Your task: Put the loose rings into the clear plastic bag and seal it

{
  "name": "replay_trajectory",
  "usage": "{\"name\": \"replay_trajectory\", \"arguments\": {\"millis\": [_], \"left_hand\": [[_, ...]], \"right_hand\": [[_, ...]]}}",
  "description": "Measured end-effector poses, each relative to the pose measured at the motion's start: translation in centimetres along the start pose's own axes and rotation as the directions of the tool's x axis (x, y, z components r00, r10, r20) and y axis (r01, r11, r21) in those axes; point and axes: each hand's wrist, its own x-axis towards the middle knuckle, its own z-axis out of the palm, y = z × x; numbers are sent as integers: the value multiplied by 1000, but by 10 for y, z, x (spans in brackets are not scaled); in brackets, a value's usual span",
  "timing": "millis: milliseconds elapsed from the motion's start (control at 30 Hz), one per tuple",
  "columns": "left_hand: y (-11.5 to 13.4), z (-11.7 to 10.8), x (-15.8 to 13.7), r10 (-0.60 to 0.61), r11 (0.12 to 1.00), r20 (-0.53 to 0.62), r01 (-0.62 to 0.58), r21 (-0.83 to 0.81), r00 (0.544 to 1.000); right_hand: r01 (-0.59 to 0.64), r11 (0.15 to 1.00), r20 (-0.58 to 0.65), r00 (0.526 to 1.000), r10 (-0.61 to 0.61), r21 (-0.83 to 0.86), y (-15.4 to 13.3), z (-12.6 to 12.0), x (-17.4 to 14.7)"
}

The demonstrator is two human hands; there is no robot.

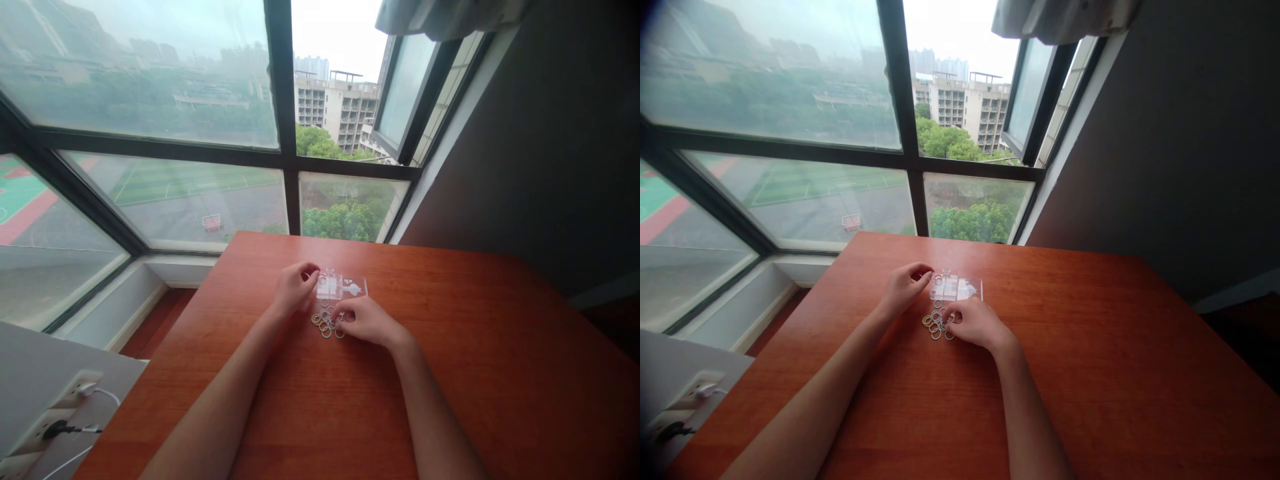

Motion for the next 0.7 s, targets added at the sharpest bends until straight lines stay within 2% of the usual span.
{"name": "replay_trajectory", "arguments": {"millis": [300,500,567,700], "left_hand": [[4,-1,0,14,999,23,-13,-46,1000],[5,-1,-1,22,998,37,-20,-54,999],[5,-1,-1,23,998,43,-20,-67,999],[7,0,-1,33,993,78,-24,-114,996]], "right_hand": [[-13,998,20,1000,14,-69,0,3,-2],[29,998,6,1000,-29,-56,-2,4,-1],[23,998,-47,999,-25,-51,-2,3,1],[-14,996,-264,964,-9,-84,0,0,5]]}}
